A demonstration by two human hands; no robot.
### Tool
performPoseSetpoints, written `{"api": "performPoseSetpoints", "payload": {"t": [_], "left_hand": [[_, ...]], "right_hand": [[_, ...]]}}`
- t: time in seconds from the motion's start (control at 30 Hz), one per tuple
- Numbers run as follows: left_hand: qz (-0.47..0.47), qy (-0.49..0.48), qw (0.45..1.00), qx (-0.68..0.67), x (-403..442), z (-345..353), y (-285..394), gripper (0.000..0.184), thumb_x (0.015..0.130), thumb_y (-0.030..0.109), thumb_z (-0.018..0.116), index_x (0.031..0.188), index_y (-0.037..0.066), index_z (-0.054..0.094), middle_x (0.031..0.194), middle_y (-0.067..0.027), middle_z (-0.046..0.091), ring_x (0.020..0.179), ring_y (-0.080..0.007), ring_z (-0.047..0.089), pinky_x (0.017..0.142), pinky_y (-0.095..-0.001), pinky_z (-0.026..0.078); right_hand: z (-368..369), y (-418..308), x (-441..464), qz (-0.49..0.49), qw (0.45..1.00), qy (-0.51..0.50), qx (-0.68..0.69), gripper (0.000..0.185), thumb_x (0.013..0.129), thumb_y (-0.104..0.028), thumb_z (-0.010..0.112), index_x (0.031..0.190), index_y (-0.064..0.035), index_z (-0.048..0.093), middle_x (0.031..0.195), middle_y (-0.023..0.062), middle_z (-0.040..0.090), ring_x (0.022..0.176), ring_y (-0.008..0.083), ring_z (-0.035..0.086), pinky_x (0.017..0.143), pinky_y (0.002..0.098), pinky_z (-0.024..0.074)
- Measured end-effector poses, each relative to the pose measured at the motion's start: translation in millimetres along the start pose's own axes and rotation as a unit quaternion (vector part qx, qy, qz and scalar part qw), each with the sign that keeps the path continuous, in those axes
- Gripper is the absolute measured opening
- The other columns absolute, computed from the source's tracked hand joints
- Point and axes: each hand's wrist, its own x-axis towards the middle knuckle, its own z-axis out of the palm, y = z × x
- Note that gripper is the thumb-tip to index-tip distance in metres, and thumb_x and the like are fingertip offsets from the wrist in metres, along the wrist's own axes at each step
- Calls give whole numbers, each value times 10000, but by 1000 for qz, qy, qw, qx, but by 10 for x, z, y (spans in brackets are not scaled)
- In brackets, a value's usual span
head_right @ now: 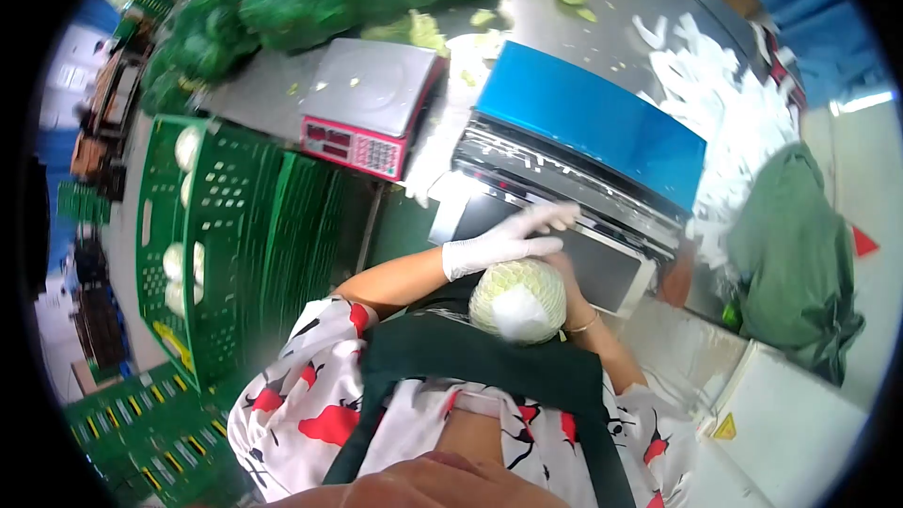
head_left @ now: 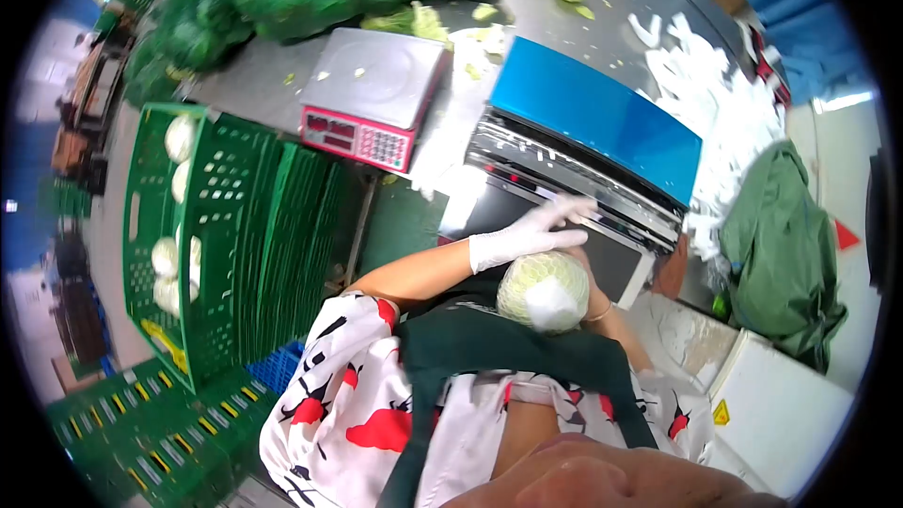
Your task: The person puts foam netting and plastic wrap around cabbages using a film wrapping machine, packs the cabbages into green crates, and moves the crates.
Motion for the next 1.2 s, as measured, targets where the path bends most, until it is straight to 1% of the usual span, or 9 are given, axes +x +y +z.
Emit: {"api": "performPoseSetpoints", "payload": {"t": [0.07, 0.13, 0.33, 0.47, 0.5, 0.7, 0.87, 1.0, 1.2], "left_hand": [[-347, -114, 835, -412, -354, -188, 43, 526, 993, 401, 533, 1374, 40, 496, 1227, -84, 616, 1102, -171, 594, 996, -339, 450], [-390, -28, 748, -536, -737, -339, 7, 517, 1010, 409, 495, 1367, 35, 499, 1293, -94, 597, 1166, -223, 583, 1048, -374, 438], [-108, 208, 656, -718, -1314, -1275, 45, 525, 991, 452, 411, 1368, 96, 493, 1381, -128, 539, 1270, -275, 516, 1097, -475, 384], [46, 416, 783, -460, -1744, -2326, 1511, 637, 971, 559, 324, 1440, 136, 407, 1473, -127, 445, 1298, -364, 488, 1125, -546, 340], [155, 350, 818, -429, -1976, -2654, 1582, 620, 987, 538, 299, 1449, 137, 400, 1474, -132, 441, 1305, -378, 476, 1111, -591, 338], [234, 649, 666, -283, -2922, -3703, 2148, 609, 930, 410, 487, 1437, 81, 405, 1446, -158, 452, 1306, -322, 456, 1113, -518, 371], [246, 611, 679, -324, -3082, -4213, 1728, 587, 996, 375, 434, 1451, 12, 355, 1469, -186, 409, 1343, -324, 406, 1134, -452, 360], [35, 564, 819, -96, -1281, -3571, 1481, 536, 1052, 335, 365, 1470, 1, 334, 1459, -194, 419, 1310, -286, 447, 1077, -383, 417], [-192, 275, 940, -67, 1258, -3003, -144, 570, 985, 293, 569, 1434, -16, 401, 1256, -141, 611, 1035, -204, 640, 831, -310, 508]], "right_hand": [[30, 21, -38, -42, 956, 206, -202, 284, 905, -57, 558, 1184, -14, 588, 1161, 118, 606, 1068, 219, 584, 934, 328, 464], [-66, 197, 42, -54, 949, 289, -110, 369, 864, -5, 523, 1233, -10, 546, 1226, 117, 579, 1158, 242, 550, 1002, 344, 421], [-27, -336, 321, -8, 972, 236, 3, 312, 964, -178, 584, 1208, 16, 562, 1130, 117, 624, 1012, 207, 625, 867, 325, 525], [15, -540, 457, -21, 982, 181, -40, 283, 959, -166, 584, 1178, 13, 578, 1063, 103, 639, 965, 176, 629, 813, 306, 534], [31, -560, 484, -21, 982, 182, -43, 271, 956, -166, 586, 1162, 11, 589, 1032, 90, 640, 933, 163, 632, 791, 296, 534], [5, -563, 592, -4, 980, 196, -34, 227, 946, -143, 569, 1115, 2, 612, 999, 89, 673, 885, 167, 648, 762, 289, 541], [-319, -729, 755, -33, 974, 221, -42, 130, 948, -106, 594, 1050, -33, 629, 951, 57, 672, 848, 127, 630, 755, 256, 520], [-1050, -944, 1149, -81, 914, 283, -281, 105, 944, -95, 604, 1017, -28, 637, 924, 11, 667, 793, 98, 605, 710, 253, 493], [-2092, -1217, 1939, -183, 745, 329, -551, 167, 879, -128, 615, 1029, -54, 614, 999, 117, 637, 930, 312, 604, 801, 396, 491]]}}
